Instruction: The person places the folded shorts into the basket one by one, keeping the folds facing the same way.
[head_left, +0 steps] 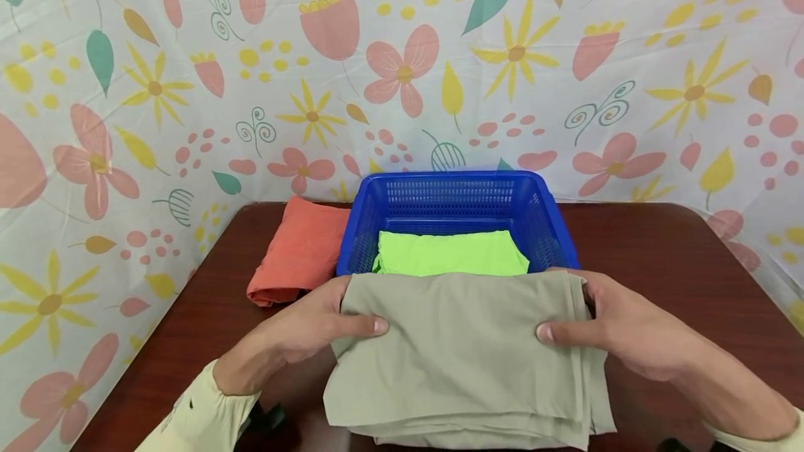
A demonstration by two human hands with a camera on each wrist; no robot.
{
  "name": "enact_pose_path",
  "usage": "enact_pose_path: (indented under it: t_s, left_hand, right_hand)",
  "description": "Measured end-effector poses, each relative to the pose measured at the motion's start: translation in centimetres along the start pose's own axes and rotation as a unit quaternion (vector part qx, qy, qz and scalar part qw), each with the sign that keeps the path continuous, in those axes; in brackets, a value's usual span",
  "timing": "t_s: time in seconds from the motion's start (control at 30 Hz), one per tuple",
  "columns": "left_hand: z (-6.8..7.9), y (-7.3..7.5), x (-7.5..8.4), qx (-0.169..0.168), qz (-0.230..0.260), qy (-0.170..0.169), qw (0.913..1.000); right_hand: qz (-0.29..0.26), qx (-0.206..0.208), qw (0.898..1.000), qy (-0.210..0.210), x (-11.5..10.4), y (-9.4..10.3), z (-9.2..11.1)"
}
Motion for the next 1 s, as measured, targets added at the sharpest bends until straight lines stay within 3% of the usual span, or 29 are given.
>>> enact_pose_path:
  t_s: [0.27,1.0]
  left_hand:
    - [-0.6,0.6,0.5,0.019,0.018,0.002,0.9997]
    - [-2.2,1.6,2.1,0.006,0.063,-0.038,0.9973]
  right_hand:
    - [-0.021,-0.013,1.0,0.013,-0.4,0.6,-0.9]
    - [-0.044,0.005,0.999,0.019,-1.5,2.3,-3.1]
Point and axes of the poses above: each hand's wrist, its own z-axis away from the middle knuckle, its own y-axis out of the back of the hand, x = y × z, the point moved 2 cm from there along -z, towards the middle knuckle, and after that the axes turned 8 degrees about z, right-handed, at the moved point
